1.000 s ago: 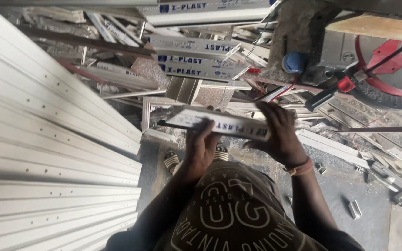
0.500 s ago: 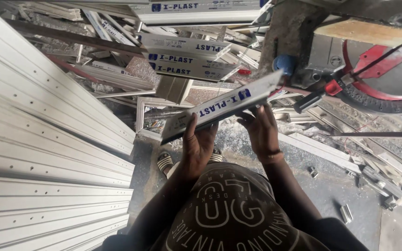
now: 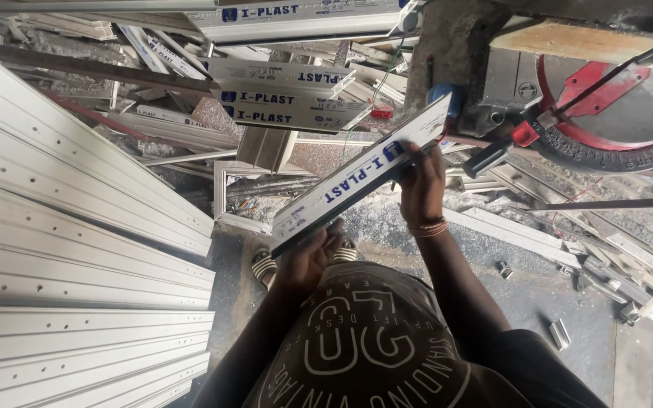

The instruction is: Cutting uPVC window profiles to length using a miter saw.

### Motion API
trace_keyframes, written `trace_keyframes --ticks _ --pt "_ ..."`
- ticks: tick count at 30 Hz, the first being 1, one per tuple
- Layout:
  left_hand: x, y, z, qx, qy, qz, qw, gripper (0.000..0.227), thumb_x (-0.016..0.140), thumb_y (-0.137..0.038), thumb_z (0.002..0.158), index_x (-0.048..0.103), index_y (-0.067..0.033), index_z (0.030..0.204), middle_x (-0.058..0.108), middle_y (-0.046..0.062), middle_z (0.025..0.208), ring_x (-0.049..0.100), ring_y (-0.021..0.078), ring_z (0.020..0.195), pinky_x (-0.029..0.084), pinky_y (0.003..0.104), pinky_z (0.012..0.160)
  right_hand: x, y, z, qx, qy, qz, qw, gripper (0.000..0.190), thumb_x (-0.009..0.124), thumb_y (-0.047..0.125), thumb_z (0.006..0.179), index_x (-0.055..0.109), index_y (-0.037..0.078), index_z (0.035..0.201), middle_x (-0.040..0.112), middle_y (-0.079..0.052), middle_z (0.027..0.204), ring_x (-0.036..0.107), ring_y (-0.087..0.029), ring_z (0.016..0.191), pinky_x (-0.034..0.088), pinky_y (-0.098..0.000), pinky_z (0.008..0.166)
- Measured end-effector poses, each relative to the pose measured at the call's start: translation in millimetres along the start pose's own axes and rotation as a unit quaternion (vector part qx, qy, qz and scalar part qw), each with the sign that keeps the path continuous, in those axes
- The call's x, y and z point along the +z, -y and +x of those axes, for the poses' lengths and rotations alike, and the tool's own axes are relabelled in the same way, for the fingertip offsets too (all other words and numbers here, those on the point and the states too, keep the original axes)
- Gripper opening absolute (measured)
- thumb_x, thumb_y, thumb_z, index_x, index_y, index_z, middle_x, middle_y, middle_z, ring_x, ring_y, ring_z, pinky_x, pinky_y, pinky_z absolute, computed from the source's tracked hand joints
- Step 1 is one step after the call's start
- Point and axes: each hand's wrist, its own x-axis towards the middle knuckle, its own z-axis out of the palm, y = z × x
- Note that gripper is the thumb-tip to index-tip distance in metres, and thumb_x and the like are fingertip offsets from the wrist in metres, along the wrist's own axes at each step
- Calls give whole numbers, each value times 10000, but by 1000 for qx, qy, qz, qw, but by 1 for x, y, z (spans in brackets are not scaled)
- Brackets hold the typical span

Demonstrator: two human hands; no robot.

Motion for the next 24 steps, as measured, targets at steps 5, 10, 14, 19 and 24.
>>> trace_keyframes --ticks 5,10,14,19,24 --pt "-74 6 3 101 4 526 844 430 696 -284 933 661 -64 1301 758 180 1231 769 282 1111 632 444 860 -29 0 26 -303 17 -244 921 251 573 188 1149 550 -22 1284 631 -90 1008 652 -167 863 578 -299 666" --pt "-9 -39 12 -87 109 189 972 752 664 -484 982 498 33 1503 643 276 1402 691 387 1158 589 533 968 -15 23 26 -357 3 -402 843 248 528 130 1163 560 4 1374 617 -108 1082 639 -166 874 560 -273 685" --pt "82 -62 33 -75 161 643 745 956 726 -456 832 314 -90 1613 600 214 1409 691 316 1115 573 476 897 -29 24 13 -323 -47 -320 889 298 525 192 1192 539 10 1427 594 -98 1105 616 -191 922 561 -266 740" --pt "115 -9 71 178 227 844 453 1129 915 -415 722 264 9 1541 597 289 1255 671 353 981 597 457 791 -55 37 -9 -257 -130 -213 934 347 582 274 1148 522 4 1358 596 -92 1157 658 -191 1012 607 -294 796" --pt "144 55 135 360 239 858 277 1115 899 -102 698 281 -18 1622 581 194 1387 618 321 1115 584 397 770 -71 78 -37 -151 -195 1 969 354 606 275 1103 485 -1 1290 635 -122 1124 689 -203 982 626 -334 768"
